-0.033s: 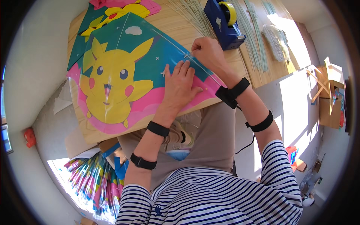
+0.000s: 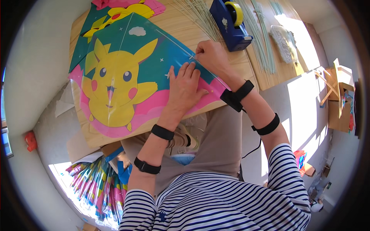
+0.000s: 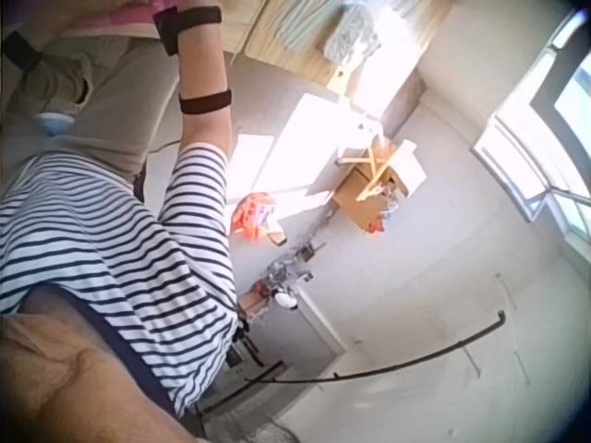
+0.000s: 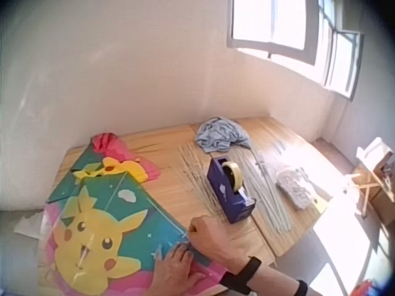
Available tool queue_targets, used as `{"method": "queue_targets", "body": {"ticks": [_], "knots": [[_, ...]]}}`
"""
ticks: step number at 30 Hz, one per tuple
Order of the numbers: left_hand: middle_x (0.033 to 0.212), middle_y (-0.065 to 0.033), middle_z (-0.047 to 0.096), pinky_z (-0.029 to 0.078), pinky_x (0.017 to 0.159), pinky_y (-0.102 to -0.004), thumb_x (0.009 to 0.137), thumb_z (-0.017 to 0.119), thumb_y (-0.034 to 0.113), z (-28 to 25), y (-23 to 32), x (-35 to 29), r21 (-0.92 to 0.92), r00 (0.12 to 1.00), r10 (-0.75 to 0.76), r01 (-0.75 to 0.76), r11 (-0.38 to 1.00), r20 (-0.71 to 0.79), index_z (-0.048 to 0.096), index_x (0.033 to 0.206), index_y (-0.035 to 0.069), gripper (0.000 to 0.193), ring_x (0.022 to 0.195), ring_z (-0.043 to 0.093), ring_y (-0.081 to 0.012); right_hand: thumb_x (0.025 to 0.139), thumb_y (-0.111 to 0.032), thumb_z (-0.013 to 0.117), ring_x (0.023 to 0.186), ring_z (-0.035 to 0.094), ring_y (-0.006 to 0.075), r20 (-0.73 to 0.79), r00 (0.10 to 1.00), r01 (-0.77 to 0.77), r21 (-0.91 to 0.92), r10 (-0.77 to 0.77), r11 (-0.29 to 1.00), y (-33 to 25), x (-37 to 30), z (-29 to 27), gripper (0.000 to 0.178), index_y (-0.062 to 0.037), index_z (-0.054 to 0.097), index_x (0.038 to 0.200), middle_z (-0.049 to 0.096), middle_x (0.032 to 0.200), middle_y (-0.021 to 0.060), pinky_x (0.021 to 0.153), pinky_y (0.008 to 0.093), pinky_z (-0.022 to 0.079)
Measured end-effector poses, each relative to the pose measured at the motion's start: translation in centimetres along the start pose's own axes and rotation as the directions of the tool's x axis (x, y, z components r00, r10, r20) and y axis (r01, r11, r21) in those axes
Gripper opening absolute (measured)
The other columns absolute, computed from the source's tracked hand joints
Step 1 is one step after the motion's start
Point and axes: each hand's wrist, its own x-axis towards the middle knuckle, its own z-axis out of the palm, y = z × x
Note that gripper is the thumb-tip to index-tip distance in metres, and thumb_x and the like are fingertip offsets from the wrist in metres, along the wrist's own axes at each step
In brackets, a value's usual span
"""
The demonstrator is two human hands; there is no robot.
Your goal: The recorder is assembling a kite by attaching fiberglass rods and string to the kite sail.
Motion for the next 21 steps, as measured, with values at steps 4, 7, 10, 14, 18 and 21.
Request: {"method": "queue_targets", "body": {"ticks": [4,7,10,14,18,21], "knots": [[0.141,-0.0127,0.051,0.026,0.111,-0.0638,0.069,0.083,0.037,0.1,0.2,0.0,-0.031,1.0,-0.001,0.001,1.0,-0.022,0.054,0.13,0.004,0.075,0.137,0.042,-0.0307,0.076,-0.011,0.067,0.079,0.067,0.0402,-0.017,1.0,-0.027,-0.131,0.025,0.991,0.2,0.2,2.3,0.014,0.0009,0.071,0.08,0.068,0.08,0.0224,0.071,0.0454,0.053],[0.141,-0.0119,0.052,0.026,0.111,-0.0643,0.069,0.083,0.036,0.1,0.2,0.0,-0.034,1.0,-0.007,0.006,0.999,-0.016,0.052,0.133,0.005,0.078,0.137,0.042,-0.0306,0.077,-0.011,0.064,0.08,0.067,0.0422,0.004,0.999,-0.033,-0.147,0.034,0.989,-0.2,0.1,2.7,0.014,0.0022,0.07,0.078,0.067,0.08,0.0246,0.072,0.0479,0.053],[0.14,-0.0115,0.053,0.026,0.11,-0.0648,0.069,0.084,0.035,-0.2,0.1,0.0,-0.041,1.0,-0.011,0.01,0.999,-0.005,0.052,0.134,0.006,0.078,0.137,0.042,-0.0306,0.077,-0.011,0.065,0.081,0.067,0.0434,0.032,0.999,-0.019,-0.174,0.024,0.985,-0.5,0.3,2.6,0.014,0.0028,0.069,0.078,0.067,0.08,0.0259,0.073,0.0488,0.053],[0.139,-0.0115,0.053,0.026,0.11,-0.065,0.068,0.084,0.034,-0.2,0.0,-0.1,-0.044,1.0,-0.013,0.012,0.999,-0.018,0.052,0.133,0.007,0.077,0.137,0.042,-0.0305,0.077,-0.012,0.065,0.081,0.066,0.0445,0.018,1.0,0.0,-0.203,0.004,0.979,-0.5,0.0,2.3,0.015,0.0021,0.069,0.079,0.067,0.083,0.0267,0.072,0.0496,0.053],[0.142,-0.0117,0.052,0.026,0.11,-0.0652,0.07,0.083,0.036,-0.3,0.2,0.1,-0.046,1.0,-0.017,0.017,0.999,0.002,0.053,0.131,0.007,0.075,0.138,0.041,-0.0308,0.076,-0.01,0.065,0.081,0.067,0.0431,0.012,0.999,0.042,-0.218,-0.04,0.975,-0.4,-0.7,1.6,0.013,0.0013,0.069,0.08,0.068,0.085,0.0252,0.072,0.0496,0.053],[0.144,-0.0128,0.051,0.026,0.111,-0.064,0.071,0.082,0.041,-0.1,0.5,0.3,0.015,0.999,-0.023,0.022,1.0,0.036,0.055,0.129,0.005,0.073,0.138,0.041,-0.0311,0.076,-0.012,0.067,0.08,0.067,0.0421,-0.032,0.999,0.023,-0.21,-0.031,0.977,1.3,-0.6,0.6,0.014,0.0013,0.069,0.081,0.068,0.085,0.0235,0.07,0.0481,0.053]]}}
